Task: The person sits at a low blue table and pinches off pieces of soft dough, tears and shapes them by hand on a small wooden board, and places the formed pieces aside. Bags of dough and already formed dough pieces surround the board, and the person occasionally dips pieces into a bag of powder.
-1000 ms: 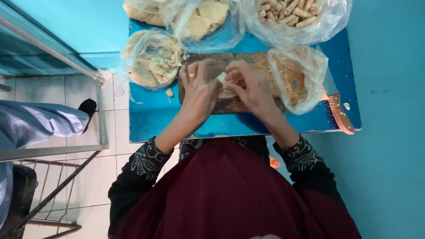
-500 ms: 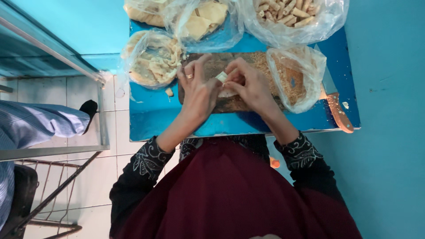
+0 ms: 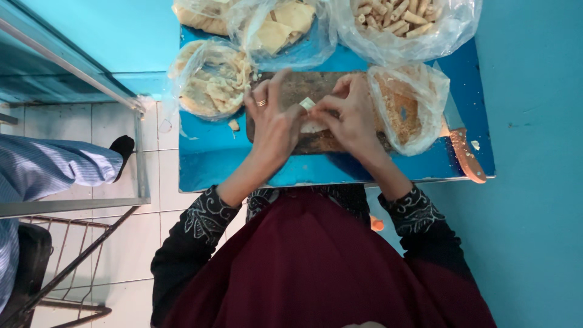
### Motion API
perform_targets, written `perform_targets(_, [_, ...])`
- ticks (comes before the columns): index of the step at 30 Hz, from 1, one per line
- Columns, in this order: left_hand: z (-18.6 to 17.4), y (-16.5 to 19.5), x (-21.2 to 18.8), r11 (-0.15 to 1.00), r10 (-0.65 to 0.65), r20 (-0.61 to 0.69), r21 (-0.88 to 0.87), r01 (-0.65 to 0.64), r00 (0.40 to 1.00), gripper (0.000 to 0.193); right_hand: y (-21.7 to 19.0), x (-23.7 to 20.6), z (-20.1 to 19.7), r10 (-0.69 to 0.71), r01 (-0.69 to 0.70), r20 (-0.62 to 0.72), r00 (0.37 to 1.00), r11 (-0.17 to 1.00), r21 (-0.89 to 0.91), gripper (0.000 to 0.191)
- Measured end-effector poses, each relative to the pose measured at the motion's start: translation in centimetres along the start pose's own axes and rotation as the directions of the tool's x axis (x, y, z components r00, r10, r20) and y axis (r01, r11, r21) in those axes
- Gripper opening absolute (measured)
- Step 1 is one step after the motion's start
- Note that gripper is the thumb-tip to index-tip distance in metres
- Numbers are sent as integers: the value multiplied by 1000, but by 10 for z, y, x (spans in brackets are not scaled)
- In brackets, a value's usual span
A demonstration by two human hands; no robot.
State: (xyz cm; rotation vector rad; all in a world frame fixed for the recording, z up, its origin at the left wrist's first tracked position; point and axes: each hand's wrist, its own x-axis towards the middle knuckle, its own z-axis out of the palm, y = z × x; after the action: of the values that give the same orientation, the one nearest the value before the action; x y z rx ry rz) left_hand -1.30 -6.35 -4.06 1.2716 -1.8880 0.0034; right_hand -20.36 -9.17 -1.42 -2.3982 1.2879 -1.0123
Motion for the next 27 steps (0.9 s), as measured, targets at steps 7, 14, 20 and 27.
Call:
perform_targets(7, [8, -2, 2, 994, 7, 56, 105, -13, 998, 11, -3, 0, 1, -16, 14, -22, 1000, 997, -77, 16])
perform_targets(14, [-16, -1, 1, 996, -86, -70, -22, 85, 994, 40, -4, 18, 10, -79, 72, -10, 997, 951, -301, 13])
perform_targets(20, [-39, 9, -12, 976, -155, -65, 148, 163, 986, 16, -3, 32, -7, 26, -24, 7, 1000, 973, -232, 13])
perform_targets(27, [-31, 15, -19, 965, -170, -46, 197, 175, 984, 18, -19, 22, -15, -196, 209, 123, 973, 972, -105, 42])
